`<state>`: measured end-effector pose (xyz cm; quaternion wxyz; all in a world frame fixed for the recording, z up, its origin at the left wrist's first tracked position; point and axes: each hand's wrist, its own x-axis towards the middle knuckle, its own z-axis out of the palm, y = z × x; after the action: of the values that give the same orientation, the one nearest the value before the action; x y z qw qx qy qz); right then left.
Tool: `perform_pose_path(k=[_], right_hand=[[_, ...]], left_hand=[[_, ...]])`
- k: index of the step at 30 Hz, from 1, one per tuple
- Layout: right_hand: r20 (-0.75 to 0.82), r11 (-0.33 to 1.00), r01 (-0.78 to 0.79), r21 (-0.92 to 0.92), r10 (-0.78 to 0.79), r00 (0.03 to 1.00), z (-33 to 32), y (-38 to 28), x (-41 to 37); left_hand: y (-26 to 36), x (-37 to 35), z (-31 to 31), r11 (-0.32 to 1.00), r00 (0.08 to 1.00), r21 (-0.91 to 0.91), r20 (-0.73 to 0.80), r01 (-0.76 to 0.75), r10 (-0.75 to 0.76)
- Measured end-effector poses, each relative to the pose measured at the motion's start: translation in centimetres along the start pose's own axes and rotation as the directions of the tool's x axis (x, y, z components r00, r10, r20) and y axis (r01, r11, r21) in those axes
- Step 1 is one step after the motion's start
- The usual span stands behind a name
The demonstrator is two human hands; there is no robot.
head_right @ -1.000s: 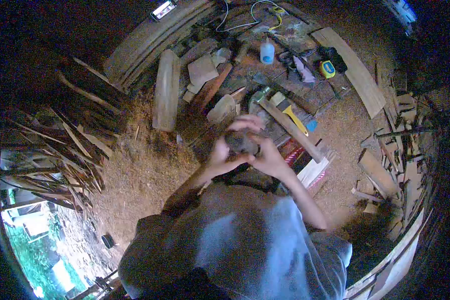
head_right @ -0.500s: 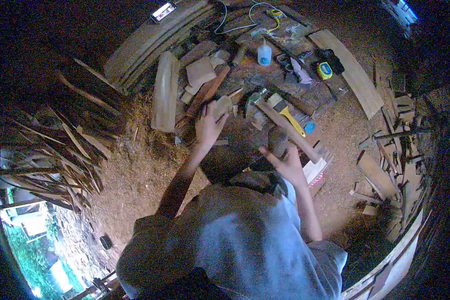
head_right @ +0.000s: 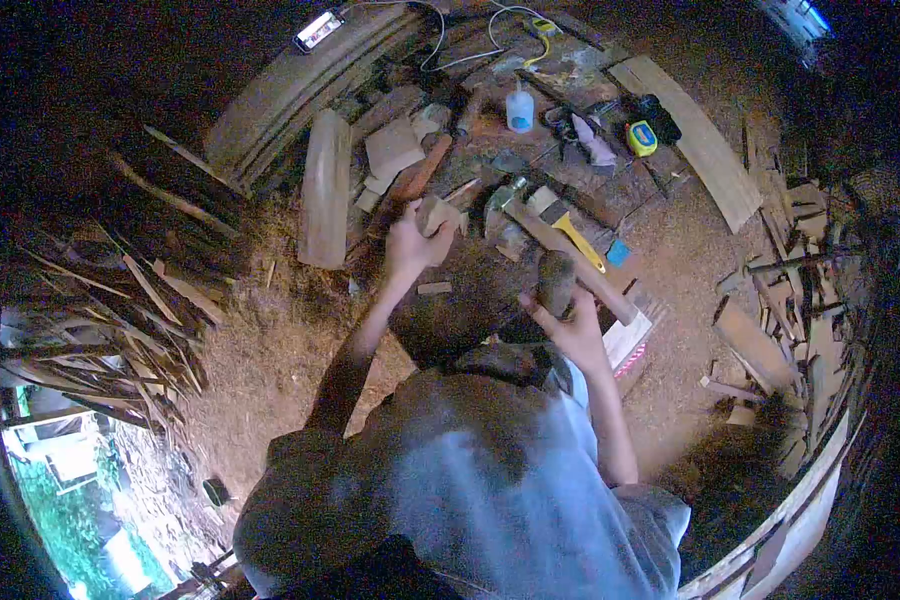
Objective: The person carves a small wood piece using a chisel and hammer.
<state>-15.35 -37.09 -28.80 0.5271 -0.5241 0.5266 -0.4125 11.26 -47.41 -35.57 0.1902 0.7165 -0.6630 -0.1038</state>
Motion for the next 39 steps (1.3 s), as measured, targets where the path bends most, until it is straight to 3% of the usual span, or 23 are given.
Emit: perform_pose_path(k=[1,2,3,5,6,9,11,13,15,17,19,25,32,35,37,39], right_hand=[[0.025,0.999,-0.047,-0.002,0.047,0.999,-0.4,0.4,0.0],[0.051,0.995,-0.100,-0.007,0.101,0.994,-0.5,0.7,-0.2],[0.052,0.994,-0.106,-0.007,0.106,0.993,-0.4,1.0,-0.1],[-0.001,0.999,-0.034,0.012,0.034,0.999,-0.2,1.3,-0.1],[-0.002,0.999,-0.038,0.012,0.038,0.999,-0.1,0.8,-0.2],[-0.028,0.995,-0.104,-0.009,0.103,0.994,0.3,-0.7,-0.4],[-0.035,0.999,-0.040,0.017,0.041,0.999,0.5,-0.4,-0.2],[-0.016,0.995,-0.099,-0.007,0.099,0.995,0.6,-1.6,-0.1],[-0.001,0.987,-0.158,-0.032,0.158,0.987,0.8,-1.9,0.0],[-0.022,0.996,-0.094,-0.002,0.094,0.995,1.1,-1.8,0.0],[-0.024,0.994,-0.112,0.001,0.112,0.993,1.2,-2.2,0.0],[-0.023,0.994,-0.110,0.005,0.110,0.994,1.2,-2.4,-0.1],[-0.068,0.995,-0.069,-0.078,0.064,0.996,1.4,-2.3,-0.3],[0.000,0.989,-0.146,-0.035,0.146,0.989,1.2,-2.9,-0.1],[-0.015,0.995,-0.099,0.034,0.099,0.995,1.6,-2.6,-0.1],[-0.034,0.994,-0.049,0.102,0.053,0.998,1.8,-2.2,0.0]], left_hand=[[-0.5,0.1,0.1,0.925,0.999,-0.379,0.022,-0.032,0.043],[-1.1,-0.3,0.3,0.710,0.996,-0.703,0.031,-0.038,0.085],[-1.3,-0.6,0.0,0.710,0.996,-0.704,0.036,-0.033,0.082],[-0.7,-1.3,-1.9,0.531,0.974,-0.827,0.226,0.184,0.015],[1.1,-1.9,-4.7,0.507,0.963,-0.832,0.269,0.227,0.010],[2.4,-2.4,-7.6,0.386,0.938,-0.870,0.346,0.308,0.030],[3.6,-2.9,-9.7,0.392,0.929,-0.857,0.369,0.334,0.015],[4.7,-3.4,-11.3,0.358,0.942,-0.884,0.333,0.300,0.034],[4.3,-3.5,-11.4,0.364,0.937,-0.884,0.342,0.294,0.073],[4.2,-3.6,-11.5,0.369,0.930,-0.884,0.349,0.287,0.113],[4.2,-3.9,-11.7,0.432,0.935,-0.891,0.261,0.138,0.240],[4.0,-4.2,-11.7,0.475,0.910,-0.878,0.246,0.063,0.333],[4.7,-5.2,-12.2,0.397,0.936,-0.905,0.259,0.150,0.238],[4.7,-5.4,-12.4,0.461,0.944,-0.879,0.244,0.119,0.220],[5.1,-5.4,-12.9,0.736,0.954,-0.665,0.120,-0.128,0.274],[4.8,-5.3,-11.4,0.805,0.954,-0.562,0.087,-0.192,0.288]])
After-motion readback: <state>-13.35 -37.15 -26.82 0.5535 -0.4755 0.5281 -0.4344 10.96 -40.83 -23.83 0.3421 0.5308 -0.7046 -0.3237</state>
